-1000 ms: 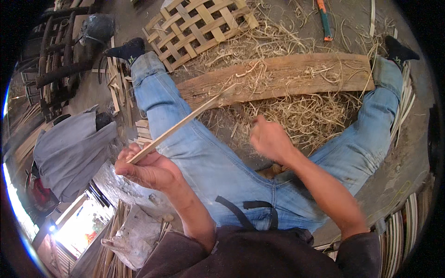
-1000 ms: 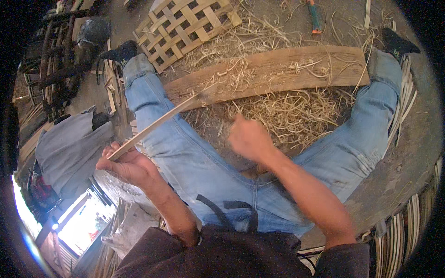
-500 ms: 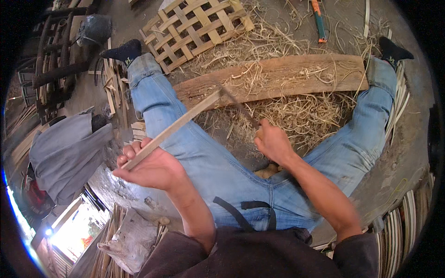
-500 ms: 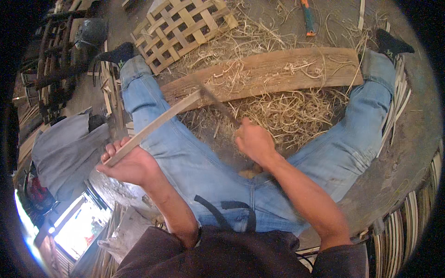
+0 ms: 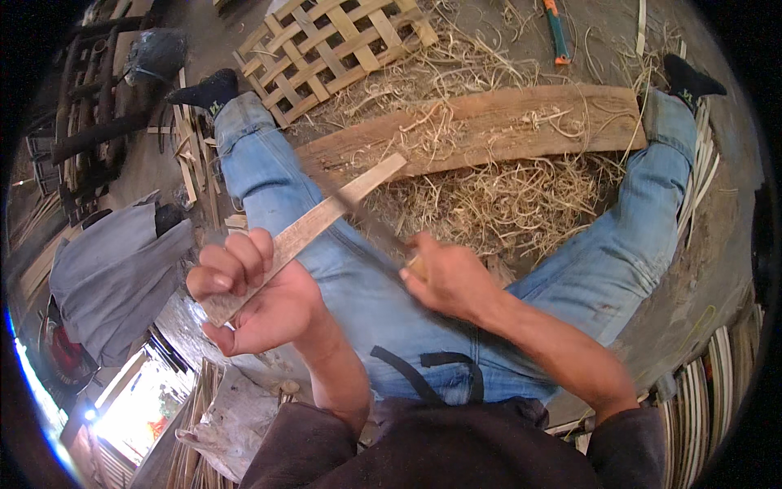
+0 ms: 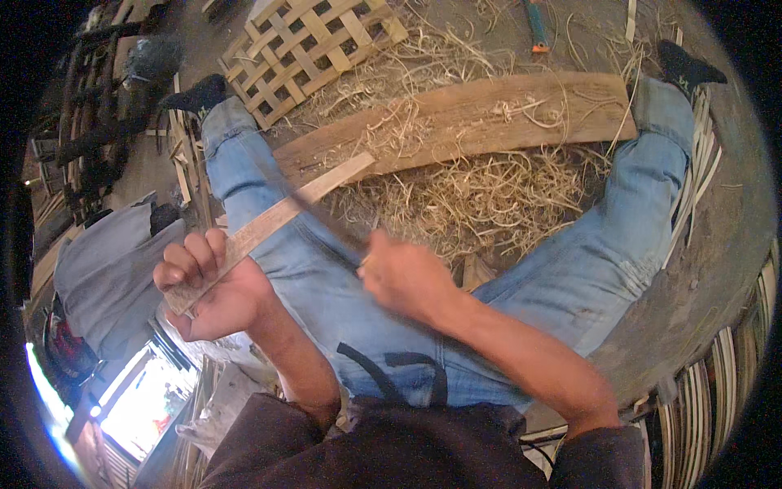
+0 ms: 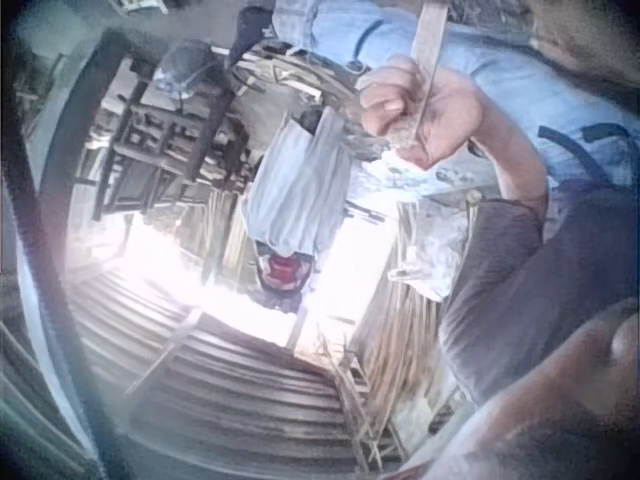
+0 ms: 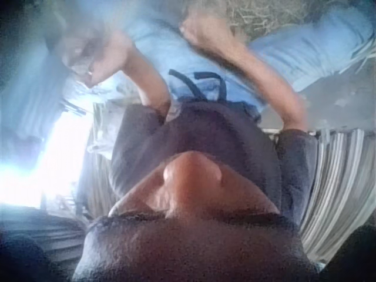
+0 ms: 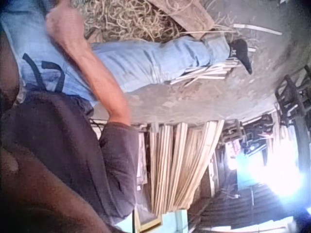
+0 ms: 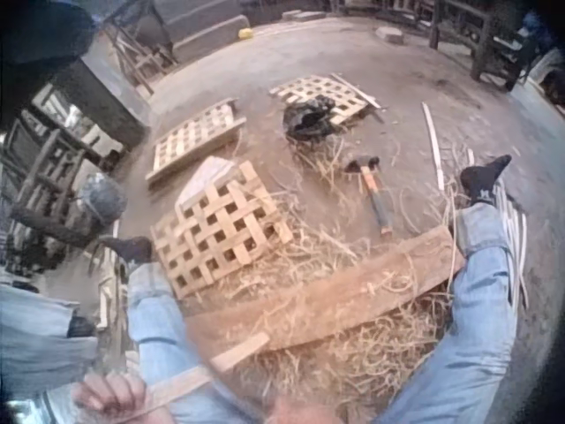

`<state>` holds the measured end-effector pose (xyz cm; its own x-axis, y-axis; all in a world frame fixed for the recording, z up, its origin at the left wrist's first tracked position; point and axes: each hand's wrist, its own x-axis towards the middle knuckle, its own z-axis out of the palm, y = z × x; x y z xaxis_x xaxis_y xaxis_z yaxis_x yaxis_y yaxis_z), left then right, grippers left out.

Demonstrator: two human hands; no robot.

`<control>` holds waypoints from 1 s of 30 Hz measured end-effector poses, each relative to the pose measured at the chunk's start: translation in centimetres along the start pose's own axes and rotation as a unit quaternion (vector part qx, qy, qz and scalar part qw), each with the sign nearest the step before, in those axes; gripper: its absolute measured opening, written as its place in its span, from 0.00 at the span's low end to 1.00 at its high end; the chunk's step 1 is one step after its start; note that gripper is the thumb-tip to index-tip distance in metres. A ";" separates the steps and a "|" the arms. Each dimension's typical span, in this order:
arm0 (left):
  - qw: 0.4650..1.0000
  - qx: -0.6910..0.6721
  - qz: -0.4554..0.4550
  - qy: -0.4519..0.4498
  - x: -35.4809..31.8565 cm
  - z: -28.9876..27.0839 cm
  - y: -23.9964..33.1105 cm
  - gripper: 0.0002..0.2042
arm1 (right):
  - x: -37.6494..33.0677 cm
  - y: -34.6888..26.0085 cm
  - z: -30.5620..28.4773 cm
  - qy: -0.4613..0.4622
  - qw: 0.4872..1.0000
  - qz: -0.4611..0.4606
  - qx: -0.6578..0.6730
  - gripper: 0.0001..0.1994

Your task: The person sits on the floor and uses a knife to shave and shape thin wooden strips. They repeatedly hold the strips, cut along their length, and place finished pieces aside.

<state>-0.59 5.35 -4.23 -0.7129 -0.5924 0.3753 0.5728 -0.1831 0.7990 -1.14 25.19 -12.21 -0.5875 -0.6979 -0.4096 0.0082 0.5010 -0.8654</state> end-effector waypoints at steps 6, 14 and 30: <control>0.999 -0.005 0.004 -0.045 -1.5 -1.0 0.1 0.31 | 1.9 2.6 -0.4 -0.025 0.999 0.035 -0.011 0.17; 0.986 0.040 -0.006 -0.160 -2.6 -0.2 0.7 0.32 | 1.6 4.0 -3.3 -0.064 0.997 0.003 -0.041 0.19; 0.985 0.050 -0.016 -0.165 -3.2 0.5 0.8 0.31 | 3.2 8.3 -2.8 0.003 0.998 0.039 -0.041 0.17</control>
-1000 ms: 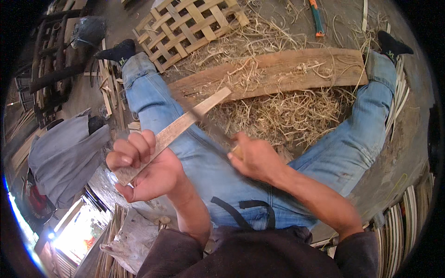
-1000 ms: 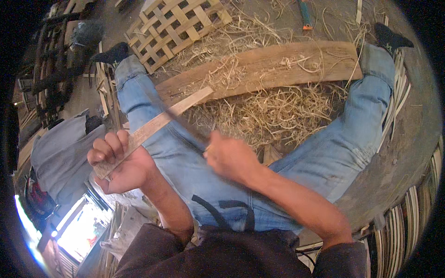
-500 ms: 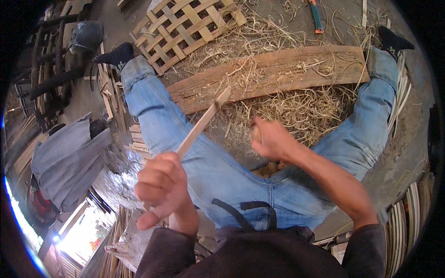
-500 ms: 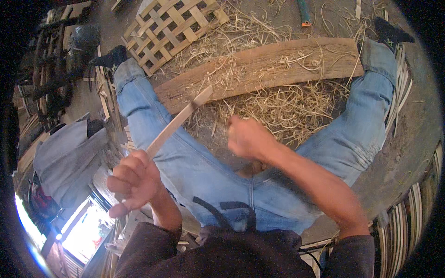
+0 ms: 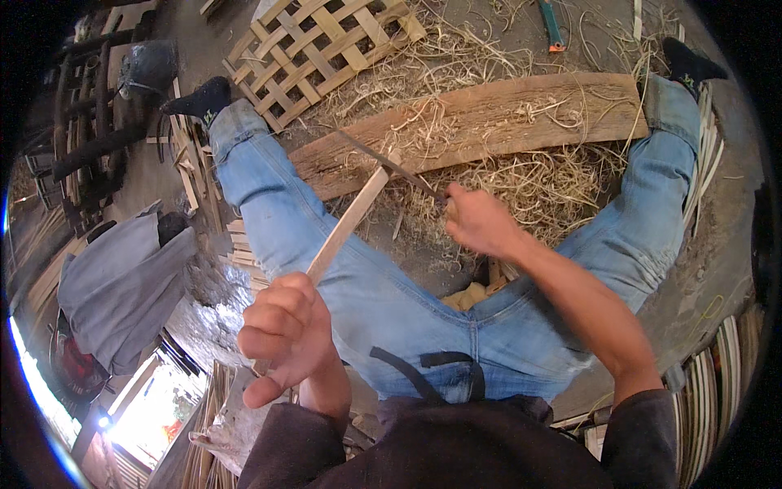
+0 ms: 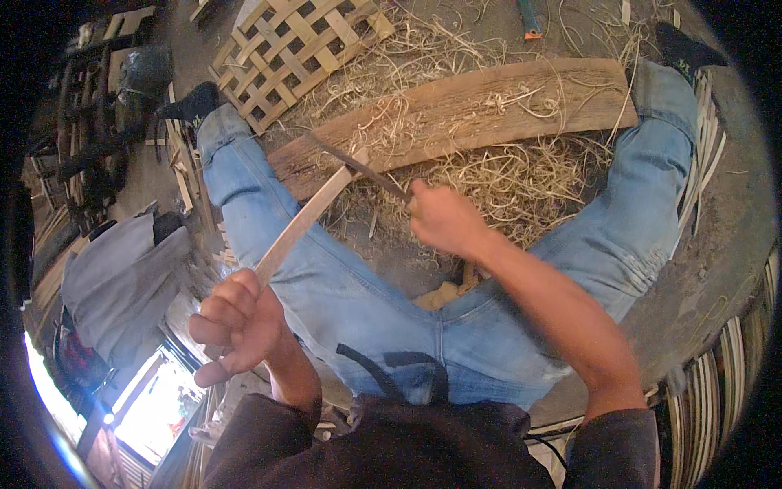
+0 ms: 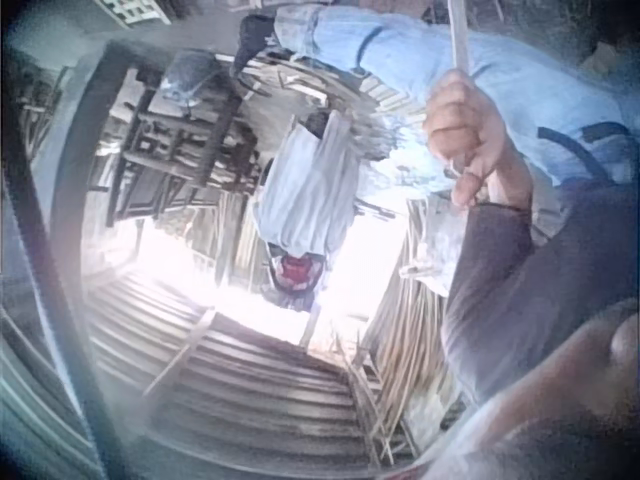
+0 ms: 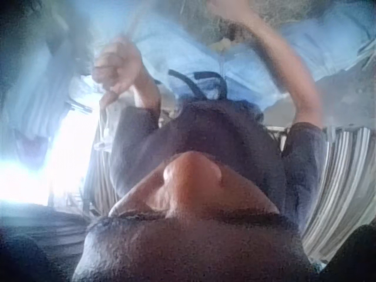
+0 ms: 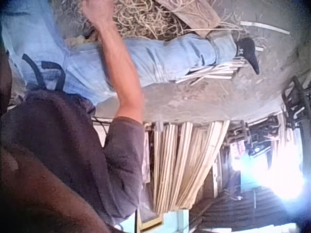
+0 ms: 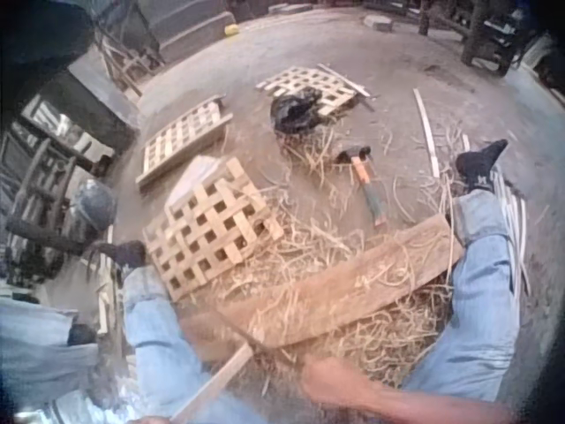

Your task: The person sits on the floor and uses a knife to shave and shape thin wooden strips. They repeatedly hold the strips, cut along their length, and place finished pieces aside.

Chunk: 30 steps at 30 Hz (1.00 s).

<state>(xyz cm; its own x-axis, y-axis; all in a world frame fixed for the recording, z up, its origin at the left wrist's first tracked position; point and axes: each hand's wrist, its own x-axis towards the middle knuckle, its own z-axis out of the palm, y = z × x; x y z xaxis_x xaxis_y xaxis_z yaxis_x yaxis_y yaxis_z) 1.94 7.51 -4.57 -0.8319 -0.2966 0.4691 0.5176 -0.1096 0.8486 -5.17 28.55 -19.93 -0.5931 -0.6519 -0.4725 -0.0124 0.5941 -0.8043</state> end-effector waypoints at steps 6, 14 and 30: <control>1.000 -0.004 0.002 -0.005 -0.6 -0.1 -0.2 0.32 | 0.0 1.0 0.5 0.053 0.998 0.017 0.027 0.17; 0.998 -0.040 0.016 0.045 0.3 -1.5 0.4 0.30 | -0.8 2.3 1.7 0.036 0.997 0.065 -0.037 0.18; 0.830 0.148 -0.008 0.538 1.7 -5.6 -0.6 0.19 | -0.9 -7.2 6.5 0.028 0.997 -0.072 -0.005 0.13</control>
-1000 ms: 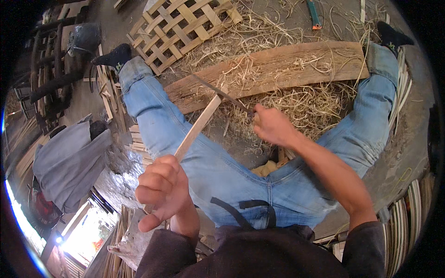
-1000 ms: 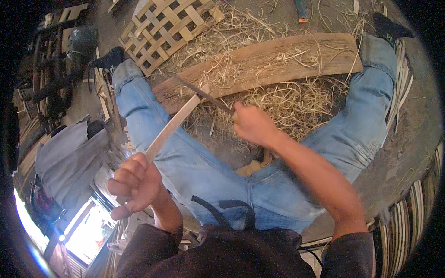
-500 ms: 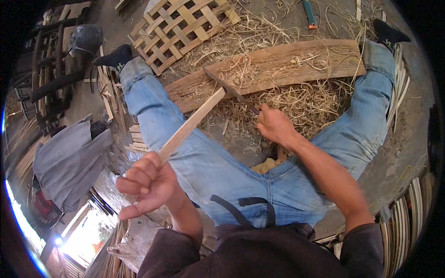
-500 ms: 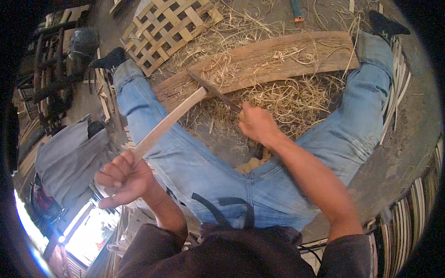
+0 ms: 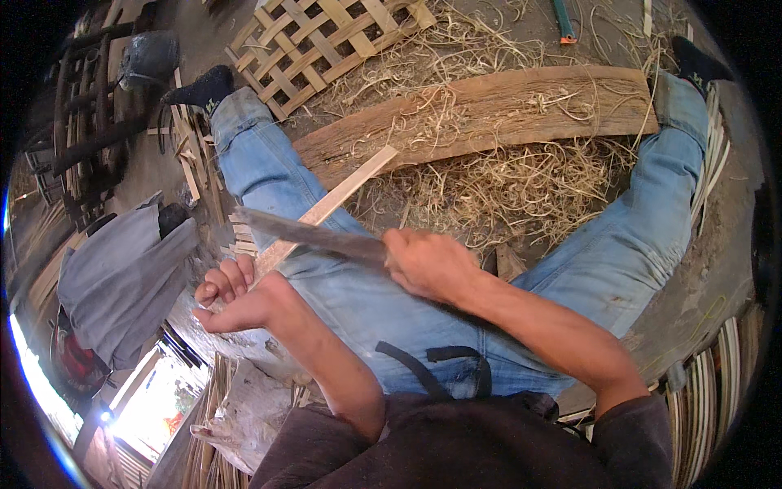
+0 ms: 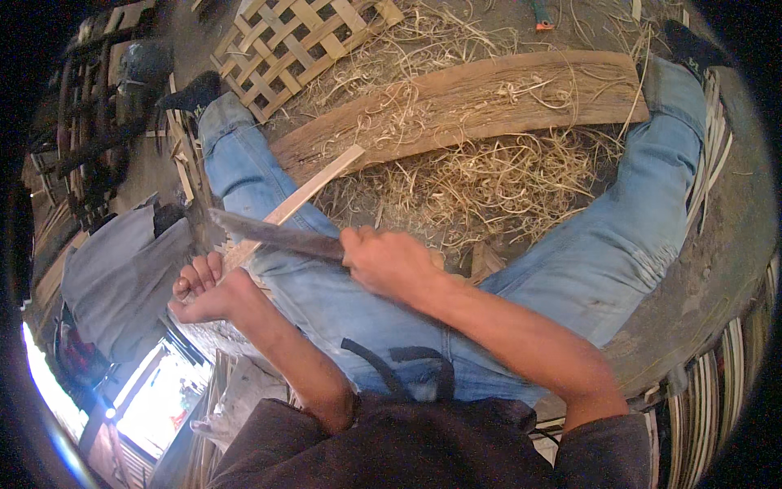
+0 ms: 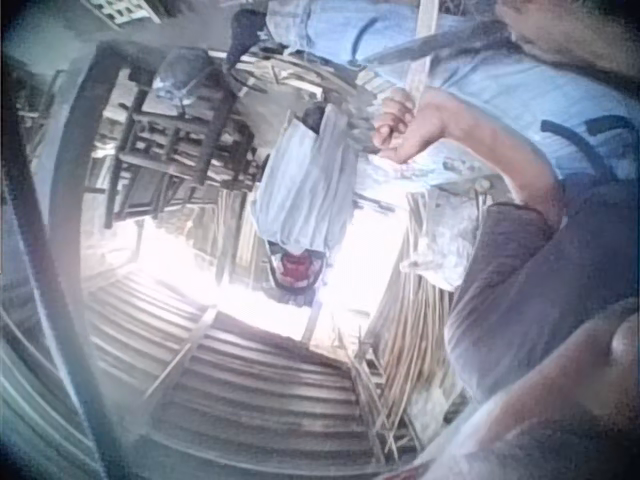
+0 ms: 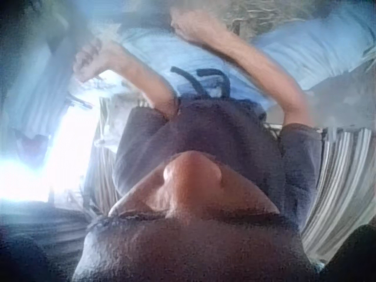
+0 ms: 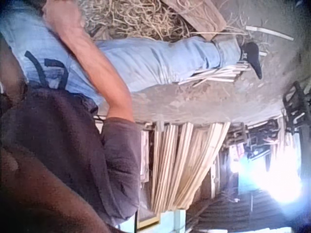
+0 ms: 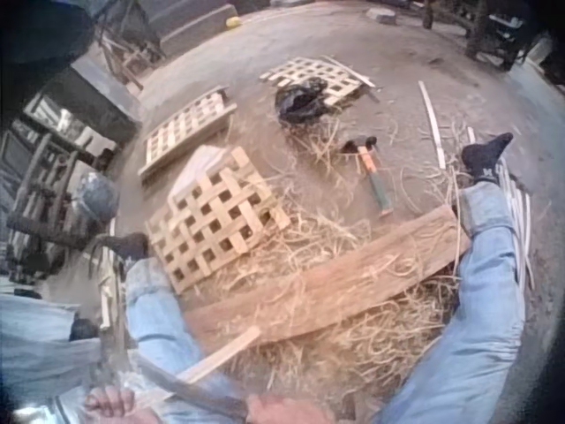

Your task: The person sits on the floor and uses a knife to shave and shape thin wooden strips. They repeatedly hold the strips, cut along their length, and place finished pieces aside.

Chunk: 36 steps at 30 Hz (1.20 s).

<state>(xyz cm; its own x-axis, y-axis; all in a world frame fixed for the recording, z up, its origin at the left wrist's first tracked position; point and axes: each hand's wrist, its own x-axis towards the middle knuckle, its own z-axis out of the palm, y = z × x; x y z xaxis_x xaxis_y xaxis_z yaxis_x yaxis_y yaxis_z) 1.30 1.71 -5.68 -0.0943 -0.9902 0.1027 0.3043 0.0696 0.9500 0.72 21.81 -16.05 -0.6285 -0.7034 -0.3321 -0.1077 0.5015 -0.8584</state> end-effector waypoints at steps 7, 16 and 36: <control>0.999 0.015 -0.012 0.041 0.9 0.5 -0.2 0.19 | 0.6 2.7 -2.4 -0.035 0.997 0.068 -0.005 0.14; 0.997 0.046 -0.002 0.061 1.3 0.7 -0.3 0.19 | 0.6 6.7 -1.4 0.012 0.995 0.101 -0.009 0.16; 0.892 -0.144 0.032 -0.427 -3.2 -3.1 0.9 0.28 | 0.1 4.0 -3.8 -0.048 0.990 0.129 -0.009 0.15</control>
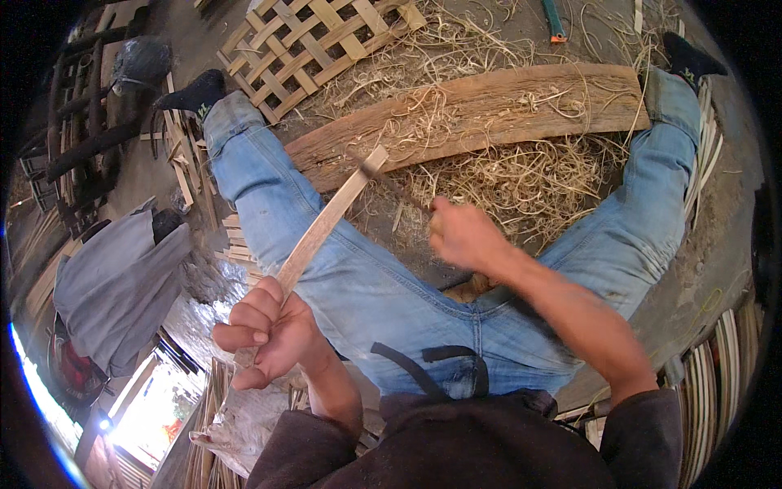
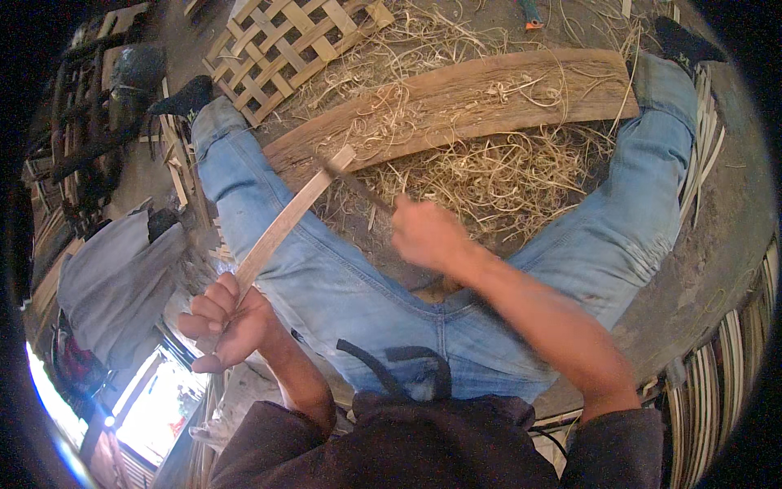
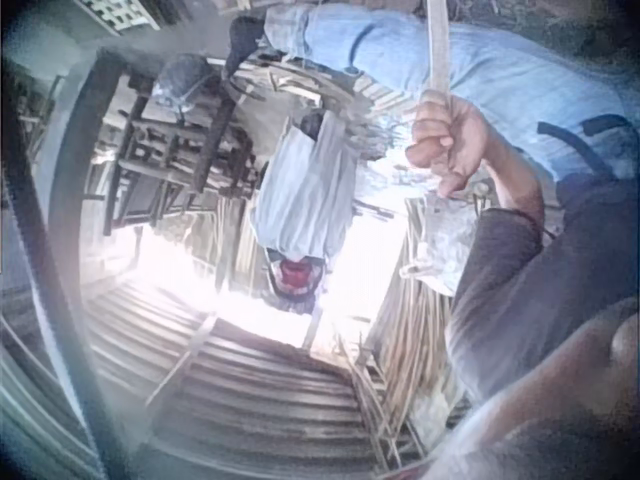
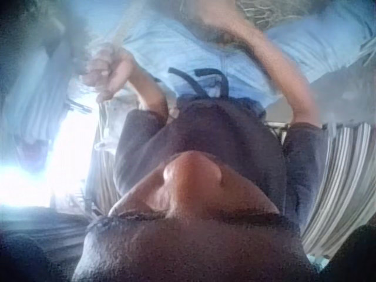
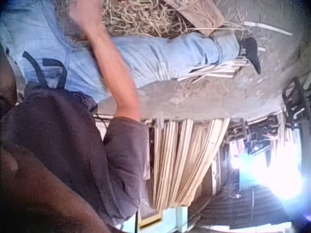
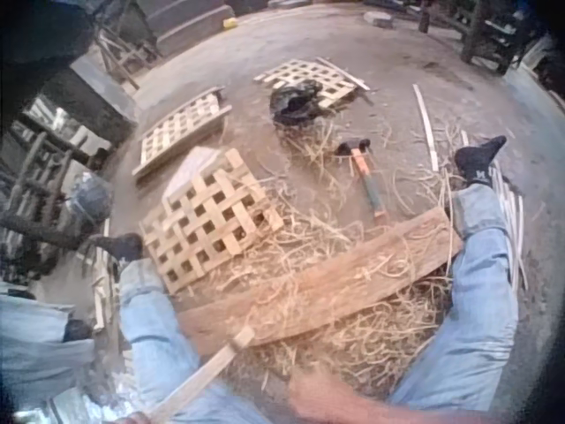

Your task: The person sits on the floor and uses a knife to shave and shape thin wooden strips. They repeatedly hold the strips, cut along their length, and place finished pieces aside.

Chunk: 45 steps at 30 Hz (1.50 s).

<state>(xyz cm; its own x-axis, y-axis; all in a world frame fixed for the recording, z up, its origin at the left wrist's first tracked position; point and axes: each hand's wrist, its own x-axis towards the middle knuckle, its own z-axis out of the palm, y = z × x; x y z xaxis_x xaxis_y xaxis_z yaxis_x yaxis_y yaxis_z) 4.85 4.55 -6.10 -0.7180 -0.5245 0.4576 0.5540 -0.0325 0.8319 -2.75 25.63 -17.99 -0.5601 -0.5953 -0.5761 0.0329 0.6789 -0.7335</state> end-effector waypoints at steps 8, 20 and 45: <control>0.999 -0.023 0.000 -0.046 0.1 1.8 0.2 0.30 | 0.3 1.2 -3.1 -0.047 0.999 0.000 -0.015 0.14; 0.983 0.014 -0.021 0.182 -0.2 2.7 -3.2 0.29 | 1.2 3.7 -0.5 0.022 0.999 -0.016 -0.028 0.15; 0.998 -0.017 -0.032 0.051 -1.3 1.9 -5.8 0.32 | 0.2 2.0 -1.2 -0.026 1.000 0.001 -0.001 0.16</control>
<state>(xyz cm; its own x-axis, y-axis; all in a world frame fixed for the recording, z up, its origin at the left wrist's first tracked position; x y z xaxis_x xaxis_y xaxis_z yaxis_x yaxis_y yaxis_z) 1.75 7.02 -10.88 -0.7063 -0.6045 0.3683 0.5234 -0.0958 0.8467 -3.83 27.38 -19.16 -0.5161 -0.6148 -0.5964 0.0331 0.6814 -0.7311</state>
